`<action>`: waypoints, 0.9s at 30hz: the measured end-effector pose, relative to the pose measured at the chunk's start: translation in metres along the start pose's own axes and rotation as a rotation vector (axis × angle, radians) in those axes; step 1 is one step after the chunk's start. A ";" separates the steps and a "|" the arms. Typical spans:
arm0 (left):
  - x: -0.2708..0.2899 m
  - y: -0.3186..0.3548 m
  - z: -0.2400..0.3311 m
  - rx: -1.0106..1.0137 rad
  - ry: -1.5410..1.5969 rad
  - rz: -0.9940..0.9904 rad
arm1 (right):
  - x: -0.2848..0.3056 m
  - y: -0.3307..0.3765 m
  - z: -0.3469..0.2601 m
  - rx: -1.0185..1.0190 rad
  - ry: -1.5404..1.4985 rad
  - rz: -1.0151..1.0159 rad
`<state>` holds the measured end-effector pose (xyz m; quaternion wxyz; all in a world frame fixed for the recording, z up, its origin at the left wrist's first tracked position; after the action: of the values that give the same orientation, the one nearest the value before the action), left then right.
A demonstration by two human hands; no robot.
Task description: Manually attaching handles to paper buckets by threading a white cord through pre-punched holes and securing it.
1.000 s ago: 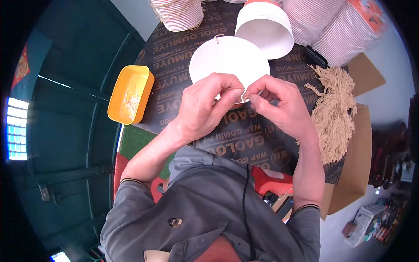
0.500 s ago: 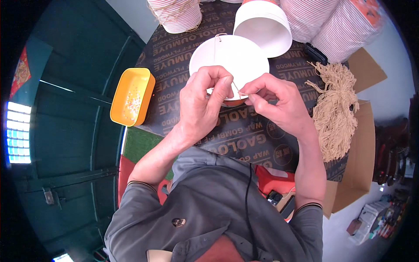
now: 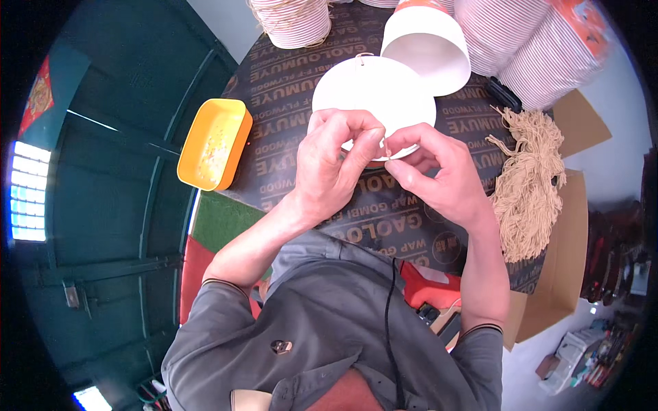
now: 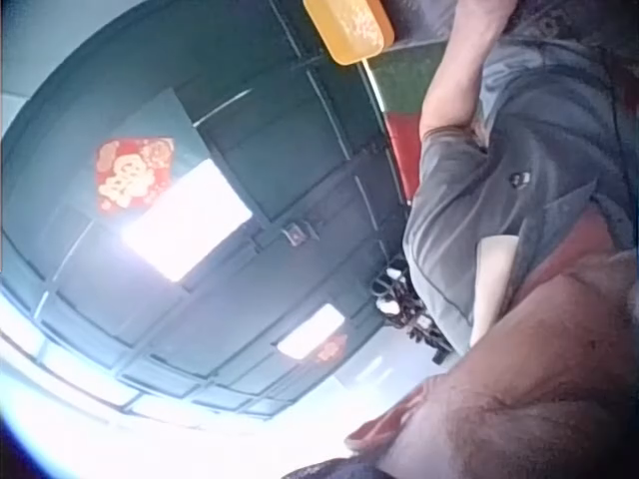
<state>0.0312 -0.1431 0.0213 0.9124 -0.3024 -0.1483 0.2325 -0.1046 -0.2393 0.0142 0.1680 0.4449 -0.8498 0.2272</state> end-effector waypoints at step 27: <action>-0.015 -0.002 0.037 -0.068 -0.511 -0.236 | -0.004 -0.002 0.023 -0.072 -0.354 0.046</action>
<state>0.0040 -0.1341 0.0492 0.8555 -0.2450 -0.4155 0.1883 -0.1023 -0.2498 -0.0066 0.0261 0.4523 -0.8836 0.1185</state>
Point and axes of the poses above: each hand's wrist, its own y-axis away from the middle knuckle, its own x-axis out of the back of the hand, z = x × y, the point moved 10 cm from there along -y, towards the middle knuckle, and after that the axes turned 14 degrees about y, right-handed, at the moved point
